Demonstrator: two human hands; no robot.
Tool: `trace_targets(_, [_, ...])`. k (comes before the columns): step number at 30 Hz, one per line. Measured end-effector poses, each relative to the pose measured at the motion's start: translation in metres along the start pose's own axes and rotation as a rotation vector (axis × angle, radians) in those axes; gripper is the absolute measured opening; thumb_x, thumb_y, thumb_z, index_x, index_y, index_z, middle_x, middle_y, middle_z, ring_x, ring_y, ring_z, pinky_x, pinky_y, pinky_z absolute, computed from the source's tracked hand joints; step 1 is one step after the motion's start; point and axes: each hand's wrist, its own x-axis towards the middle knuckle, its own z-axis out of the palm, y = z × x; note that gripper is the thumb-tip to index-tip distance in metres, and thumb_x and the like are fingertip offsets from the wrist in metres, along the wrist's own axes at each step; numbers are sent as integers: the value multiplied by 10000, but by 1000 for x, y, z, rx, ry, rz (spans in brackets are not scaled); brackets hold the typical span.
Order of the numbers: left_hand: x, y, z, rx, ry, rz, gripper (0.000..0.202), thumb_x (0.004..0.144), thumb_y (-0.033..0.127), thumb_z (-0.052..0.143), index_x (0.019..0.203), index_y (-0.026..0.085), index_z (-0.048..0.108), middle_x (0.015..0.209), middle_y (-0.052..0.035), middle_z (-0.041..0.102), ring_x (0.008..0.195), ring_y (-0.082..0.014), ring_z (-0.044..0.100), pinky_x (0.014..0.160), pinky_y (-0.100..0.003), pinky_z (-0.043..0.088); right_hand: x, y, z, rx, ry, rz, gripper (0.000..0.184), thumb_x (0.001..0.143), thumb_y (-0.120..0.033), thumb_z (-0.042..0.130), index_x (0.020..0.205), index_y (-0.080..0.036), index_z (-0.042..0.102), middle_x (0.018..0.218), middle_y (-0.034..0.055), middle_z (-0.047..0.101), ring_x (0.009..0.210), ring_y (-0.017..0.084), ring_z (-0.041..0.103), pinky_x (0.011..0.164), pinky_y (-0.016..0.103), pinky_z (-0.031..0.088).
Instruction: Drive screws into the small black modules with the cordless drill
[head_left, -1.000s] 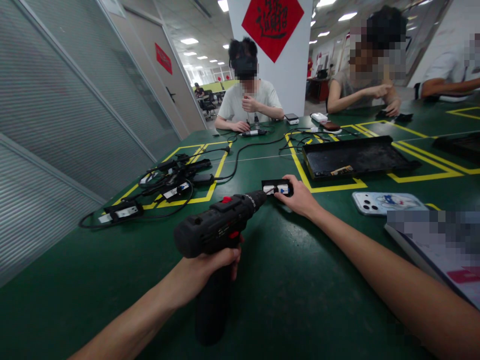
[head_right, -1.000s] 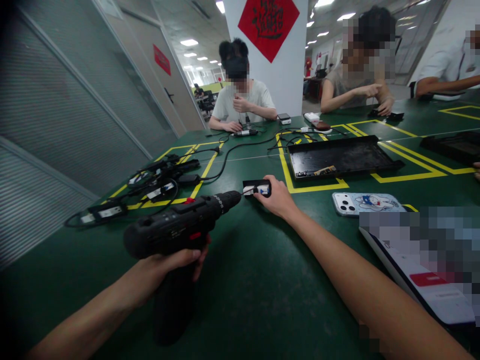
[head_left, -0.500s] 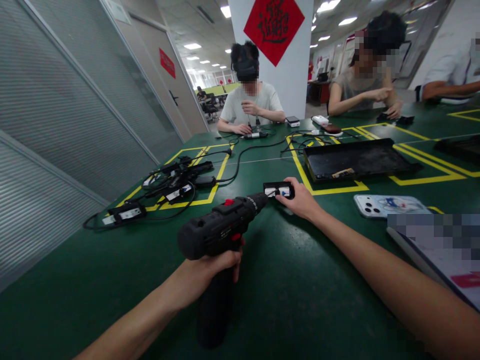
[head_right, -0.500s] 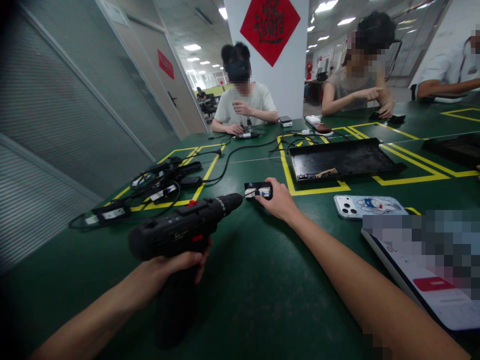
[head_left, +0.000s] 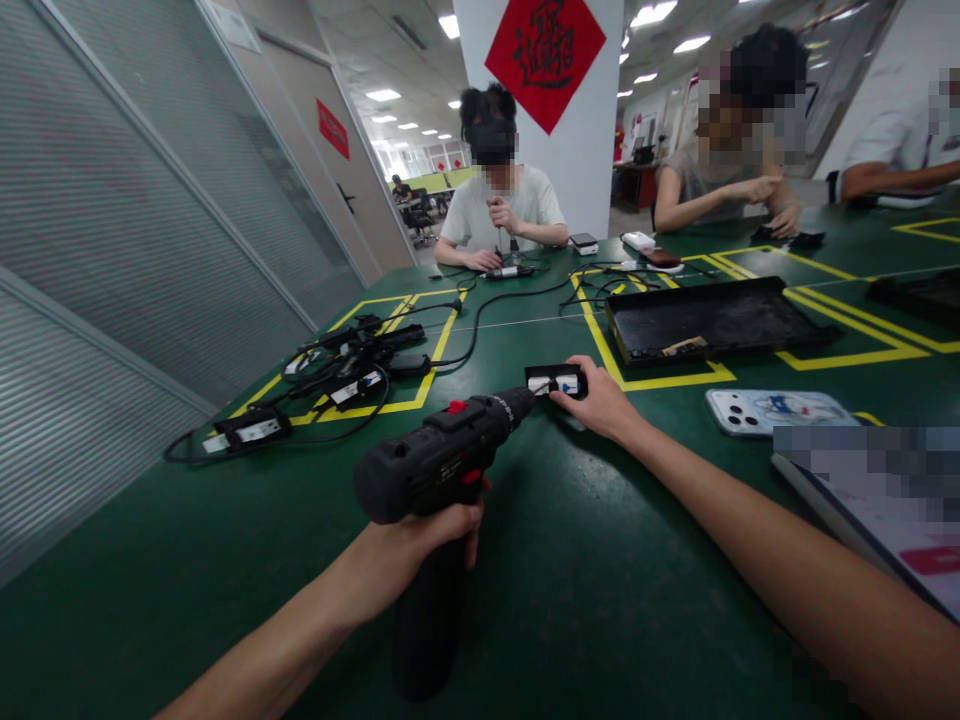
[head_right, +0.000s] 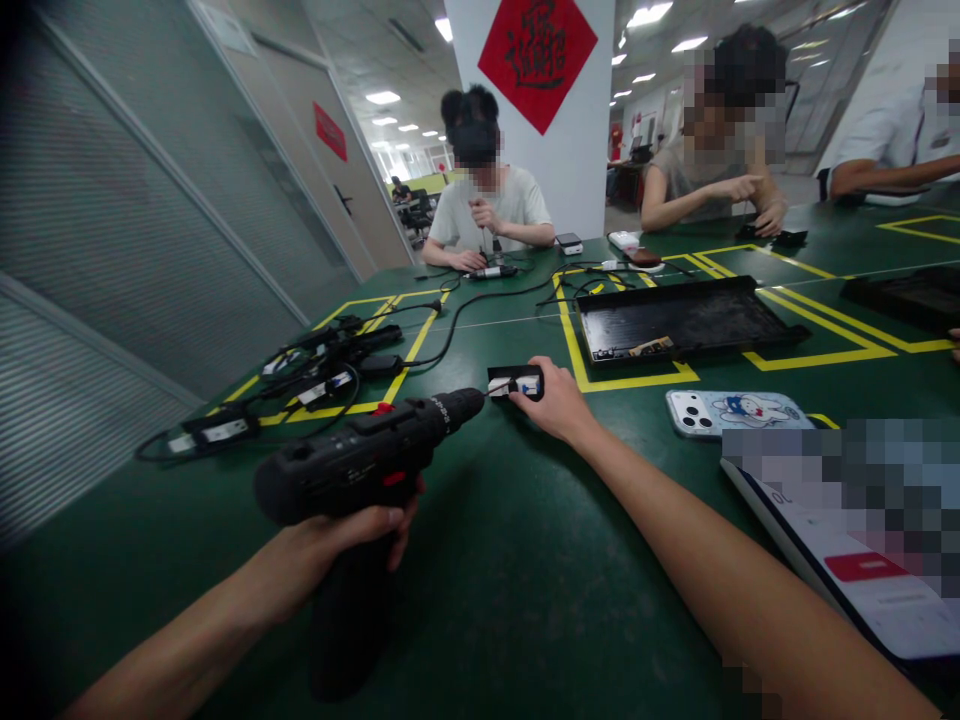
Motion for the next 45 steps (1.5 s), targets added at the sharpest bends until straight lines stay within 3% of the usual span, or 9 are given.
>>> trace_targets(11, [1,-9,2,-17,38,2,311,797,352,524,1022,144,581,730,-34,613,680,-172,565,711,-329,442,1,2,2,-8,3,-9,473,755,-427,618,1149,-215,465,976,87,613,875,258,563,765,385,447])
trace_targets(37, [-4,8,2,50,-18,-36,359,794,359,516,1072,135,564,725,-42,622,713,-192,577,746,-356,439,1,1,1,-11,-7,-7,497,758,-459,611,1163,-216,455,971,85,613,868,259,564,767,395,449])
trace_targets(45, [-1,1,1,57,4,-17,329,797,354,514,1029,129,577,722,-44,626,701,-185,572,728,-343,443,1,0,1,-7,-7,-10,481,766,-450,603,1159,-216,457,977,88,611,879,259,563,774,392,446])
